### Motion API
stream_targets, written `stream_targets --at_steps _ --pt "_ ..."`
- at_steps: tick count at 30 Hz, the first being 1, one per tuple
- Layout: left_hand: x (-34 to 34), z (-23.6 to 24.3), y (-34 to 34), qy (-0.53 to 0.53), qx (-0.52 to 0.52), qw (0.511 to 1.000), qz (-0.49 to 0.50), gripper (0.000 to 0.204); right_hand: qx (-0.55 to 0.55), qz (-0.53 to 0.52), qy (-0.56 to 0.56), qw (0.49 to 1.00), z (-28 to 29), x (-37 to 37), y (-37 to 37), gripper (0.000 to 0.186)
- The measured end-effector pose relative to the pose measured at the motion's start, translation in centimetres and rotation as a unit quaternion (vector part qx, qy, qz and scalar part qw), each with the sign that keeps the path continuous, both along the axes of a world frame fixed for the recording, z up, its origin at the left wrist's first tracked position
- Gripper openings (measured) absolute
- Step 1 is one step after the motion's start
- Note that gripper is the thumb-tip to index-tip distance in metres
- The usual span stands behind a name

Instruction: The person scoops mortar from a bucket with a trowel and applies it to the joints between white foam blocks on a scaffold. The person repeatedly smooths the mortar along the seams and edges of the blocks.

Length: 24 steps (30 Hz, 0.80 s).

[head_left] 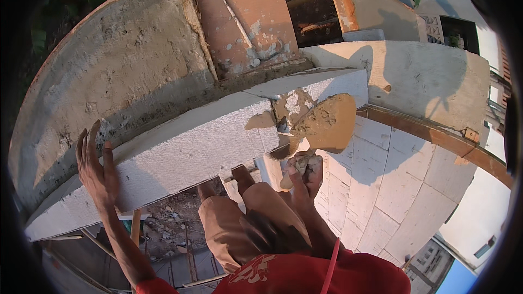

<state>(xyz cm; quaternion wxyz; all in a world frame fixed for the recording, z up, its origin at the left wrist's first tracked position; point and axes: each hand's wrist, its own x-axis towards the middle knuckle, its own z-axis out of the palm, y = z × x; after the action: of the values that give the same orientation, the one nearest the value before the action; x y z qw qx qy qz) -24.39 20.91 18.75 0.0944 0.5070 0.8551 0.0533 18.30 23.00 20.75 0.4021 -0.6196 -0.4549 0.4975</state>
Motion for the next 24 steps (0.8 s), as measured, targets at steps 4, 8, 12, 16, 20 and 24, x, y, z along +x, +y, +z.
stream_targets --at_steps 4,8,12,16,20,24 --pt "-0.3 -0.1 0.0 0.017 -0.001 1.000 -0.005 0.049 0.022 -0.030 0.067 0.997 -3.0 0.0 -2.1 0.027" --pt "-0.4 -0.2 0.1 0.012 -0.005 1.000 -0.014 0.048 0.014 0.009 0.033 0.999 -2.8 0.7 -2.4 0.028" --pt "-0.5 -0.2 0.3 0.000 0.006 1.000 -0.017 0.048 -0.048 -0.011 0.033 0.998 -0.3 1.7 -2.3 0.029" --pt "-0.4 -0.3 0.0 0.006 0.006 1.000 -0.006 0.049 -0.044 0.028 -0.036 0.998 3.9 4.0 0.4 0.017" --pt "-0.5 -0.6 0.0 0.010 0.005 1.000 -0.012 0.049 -0.218 0.114 0.078 0.966 8.4 7.7 7.3 0.049" --pt "-0.6 -0.5 -0.1 0.002 0.012 1.000 -0.008 0.050 -0.347 0.134 0.027 0.928 10.0 8.5 12.0 0.047"
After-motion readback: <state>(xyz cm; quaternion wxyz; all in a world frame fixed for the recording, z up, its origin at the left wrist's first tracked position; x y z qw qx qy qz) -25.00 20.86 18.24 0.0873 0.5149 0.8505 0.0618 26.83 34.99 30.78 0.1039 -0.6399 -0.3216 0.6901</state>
